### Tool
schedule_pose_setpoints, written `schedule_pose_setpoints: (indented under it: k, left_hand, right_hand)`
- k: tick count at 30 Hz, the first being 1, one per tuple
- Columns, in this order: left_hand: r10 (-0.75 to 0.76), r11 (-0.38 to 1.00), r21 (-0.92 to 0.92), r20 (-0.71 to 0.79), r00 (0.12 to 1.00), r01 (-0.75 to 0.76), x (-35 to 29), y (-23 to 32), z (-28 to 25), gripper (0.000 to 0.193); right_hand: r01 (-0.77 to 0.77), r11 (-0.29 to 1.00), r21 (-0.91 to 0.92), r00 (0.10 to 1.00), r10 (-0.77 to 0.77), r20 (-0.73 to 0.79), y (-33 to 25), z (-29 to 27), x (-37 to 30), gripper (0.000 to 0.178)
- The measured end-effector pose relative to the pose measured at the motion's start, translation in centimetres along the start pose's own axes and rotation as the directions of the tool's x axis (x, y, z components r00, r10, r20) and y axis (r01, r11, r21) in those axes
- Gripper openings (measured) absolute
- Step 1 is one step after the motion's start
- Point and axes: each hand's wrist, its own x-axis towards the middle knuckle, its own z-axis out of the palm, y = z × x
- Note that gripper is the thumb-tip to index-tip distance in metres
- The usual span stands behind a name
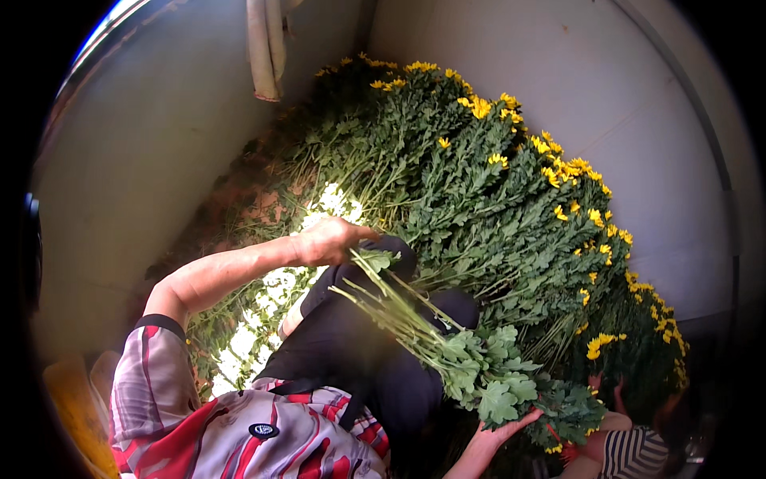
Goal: The person ties bunches of yellow flowers together by hand using red ties. They gather several flowers from a pile on the floor, align the stems, and wrap a red tie around the stems to secure them.
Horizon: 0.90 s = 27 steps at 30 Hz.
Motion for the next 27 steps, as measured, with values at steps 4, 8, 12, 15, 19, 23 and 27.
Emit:
schedule_pose_setpoints:
  k: [4,8,12,15,19,23,27]
  left_hand:
    - [-0.193,0.891,-0.447,-0.214,0.958,0.08,-0.2,0.9,0.9,0.065]
    - [-0.655,-0.064,-0.974,-0.122,0.746,-0.216,3.6,0.1,3.7,0.059]
    - [-0.422,-0.439,-0.89,0.085,0.903,-0.121,4.8,-1.0,5.8,0.03]
    - [-0.494,0.13,-0.939,0.218,0.841,0.32,3.3,2.0,2.3,0.033]
    - [-0.113,0.346,-0.917,0.168,0.979,0.197,1.9,-3.6,0.0,0.05]
    - [-0.066,0.002,-0.951,-0.31,0.948,-0.31,6.0,-5.8,-3.2,0.055]
    - [-0.422,-0.306,-0.851,-0.28,0.862,-0.427,8.4,5.1,-5.7,0.053]
  right_hand:
    - [0.069,0.995,-0.068,0.998,-0.069,0.004,0.4,0.8,-0.5,0.088]
    - [0.148,0.97,-0.192,0.987,-0.156,-0.03,1.9,1.8,-1.5,0.083]
    - [0.108,0.994,-0.023,0.993,-0.107,0.041,0.3,2.2,0.7,0.065]
    - [0.069,0.993,0.098,0.994,-0.06,-0.086,-1.7,1.9,1.7,0.062]
    - [0.098,0.993,0.061,0.993,-0.093,-0.079,-4.8,1.2,1.0,0.059]
    - [0.125,0.948,0.292,0.991,-0.103,-0.089,-3.1,0.1,0.2,0.063]
    - [0.081,0.94,0.331,0.997,-0.073,-0.034,-5.0,-0.2,-2.5,0.067]
